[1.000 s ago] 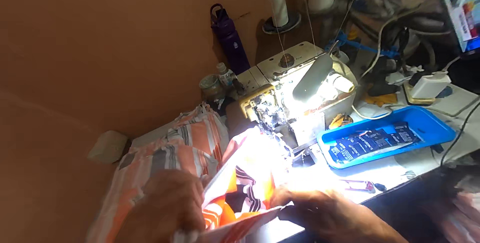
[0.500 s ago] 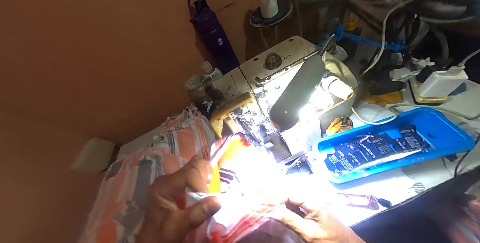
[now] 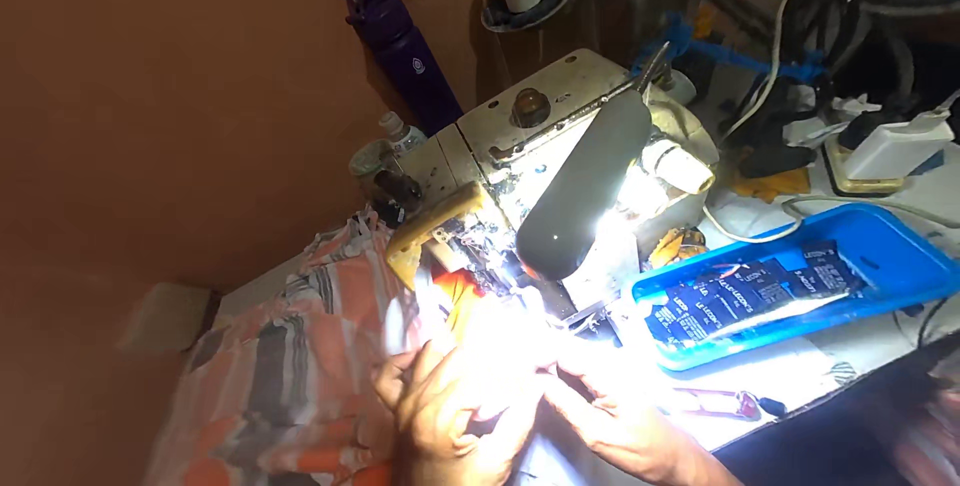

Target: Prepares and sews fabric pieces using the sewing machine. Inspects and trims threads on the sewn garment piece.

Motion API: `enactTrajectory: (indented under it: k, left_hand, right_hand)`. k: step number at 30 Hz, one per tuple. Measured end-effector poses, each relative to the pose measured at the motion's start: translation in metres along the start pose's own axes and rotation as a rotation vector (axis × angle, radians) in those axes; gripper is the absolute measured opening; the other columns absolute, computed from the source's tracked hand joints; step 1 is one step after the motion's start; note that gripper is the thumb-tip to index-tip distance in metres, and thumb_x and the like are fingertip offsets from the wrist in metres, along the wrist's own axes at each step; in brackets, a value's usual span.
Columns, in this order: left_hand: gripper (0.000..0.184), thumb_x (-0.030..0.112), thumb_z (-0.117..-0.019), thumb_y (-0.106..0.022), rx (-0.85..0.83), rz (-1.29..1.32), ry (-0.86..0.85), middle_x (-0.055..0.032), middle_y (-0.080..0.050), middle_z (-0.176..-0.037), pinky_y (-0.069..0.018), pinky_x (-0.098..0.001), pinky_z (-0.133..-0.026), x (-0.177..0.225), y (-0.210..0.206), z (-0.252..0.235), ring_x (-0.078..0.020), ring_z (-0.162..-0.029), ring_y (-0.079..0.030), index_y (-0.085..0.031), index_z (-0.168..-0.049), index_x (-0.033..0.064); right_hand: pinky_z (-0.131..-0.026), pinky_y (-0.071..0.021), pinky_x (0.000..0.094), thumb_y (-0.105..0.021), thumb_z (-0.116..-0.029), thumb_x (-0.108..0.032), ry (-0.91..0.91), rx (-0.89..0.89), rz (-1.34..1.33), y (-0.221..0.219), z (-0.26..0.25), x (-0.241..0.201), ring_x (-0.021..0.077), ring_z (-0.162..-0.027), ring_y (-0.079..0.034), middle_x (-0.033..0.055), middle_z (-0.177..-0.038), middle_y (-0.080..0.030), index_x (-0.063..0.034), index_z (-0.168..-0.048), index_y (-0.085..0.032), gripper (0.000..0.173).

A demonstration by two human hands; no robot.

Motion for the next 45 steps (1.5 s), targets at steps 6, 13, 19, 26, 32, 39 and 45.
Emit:
enactTrajectory:
  k: [6,13,19,26,32,39,45]
  left_hand:
    - [0.020,0.019,-0.0808,-0.069,0.284,-0.391,-0.031,-0.0104,-0.069,-0.072,-0.0313,-0.0414,-0.088,0.010,-0.026,0.017,-0.0216,-0.078,-0.060,-0.068,-0.066,0.0058]
    - [0.016,0.014,-0.0797,-0.068,0.351,-0.458,-0.040,-0.0078,-0.066,-0.068,-0.0310,-0.0410,-0.086,0.015,-0.032,0.020,-0.0210,-0.075,-0.058,-0.069,-0.066,0.0055]
    - [0.020,0.016,-0.0795,-0.066,0.373,-0.404,0.038,-0.0109,-0.066,-0.069,-0.0323,-0.0408,-0.089,0.010,-0.036,0.017,-0.0232,-0.079,-0.059,-0.066,-0.064,0.0029]
    - [0.021,0.015,-0.0854,-0.063,0.220,-0.203,0.195,-0.0129,-0.071,-0.084,-0.0456,-0.0470,-0.078,-0.026,-0.034,-0.019,-0.0266,-0.081,-0.065,-0.077,-0.089,0.0017]
    - [0.019,0.015,-0.0884,-0.069,0.168,-0.102,0.358,-0.0202,-0.071,-0.092,-0.0508,-0.0537,-0.082,-0.049,-0.022,-0.025,-0.0352,-0.089,-0.068,-0.076,-0.096,-0.0016]
    - [0.017,0.011,-0.0781,-0.067,0.391,-0.187,0.311,-0.0129,-0.068,-0.074,-0.0485,-0.0286,-0.066,-0.005,-0.010,0.025,-0.0171,-0.068,-0.062,-0.075,-0.084,-0.0031]
    - [0.017,0.015,-0.0819,-0.068,0.395,-0.216,0.268,-0.0095,-0.068,-0.072,-0.0474,-0.0288,-0.067,0.000,-0.005,0.022,-0.0140,-0.066,-0.062,-0.075,-0.081,-0.0001]
  right_hand:
    - [-0.089,-0.0523,0.0167,-0.059,-0.0979,-0.008,0.075,0.105,0.435,0.025,0.035,-0.019,0.0085,-0.098,-0.071,0.0089,-0.099,-0.076,-0.0032,-0.099,-0.075,0.017]
    - [-0.078,-0.0520,0.0426,-0.059,-0.0956,-0.019,-0.098,-0.001,1.134,0.077,0.096,-0.028,0.0309,-0.094,-0.068,0.0100,-0.109,-0.075,-0.0111,-0.102,-0.080,0.023]
    - [-0.083,-0.0468,0.0441,-0.055,-0.0975,-0.015,-0.033,-0.055,1.214,0.086,0.093,-0.022,0.0324,-0.091,-0.065,0.0097,-0.099,-0.074,-0.0130,-0.101,-0.079,0.024]
    - [-0.080,-0.0503,0.0300,-0.045,-0.1008,-0.007,0.113,0.110,1.144,0.089,0.088,-0.014,0.0259,-0.084,-0.064,0.0121,-0.085,-0.067,-0.0061,-0.095,-0.066,0.022]
    - [-0.077,-0.0524,0.0227,-0.043,-0.1082,-0.025,0.059,0.130,0.790,0.048,0.069,-0.036,0.0184,-0.087,-0.065,0.0104,-0.092,-0.067,-0.0087,-0.111,-0.069,0.031]
    - [-0.050,-0.0416,0.0338,-0.057,-0.0988,-0.034,0.167,0.212,1.095,-0.003,-0.001,-0.047,0.0233,-0.064,-0.062,0.0055,-0.076,-0.066,-0.0187,-0.107,-0.081,0.030]
    - [-0.053,-0.0493,0.0398,-0.062,-0.0952,-0.012,0.006,0.023,1.107,-0.039,-0.042,-0.027,0.0309,-0.077,-0.068,0.0132,-0.090,-0.067,-0.0058,-0.105,-0.075,0.018]
Point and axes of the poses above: each hand's wrist, its own z-axis away from the middle knuckle, its own y-axis out of the back of the hand, x = y × z, the point moved 3 cm from there along -z, towards the middle knuckle
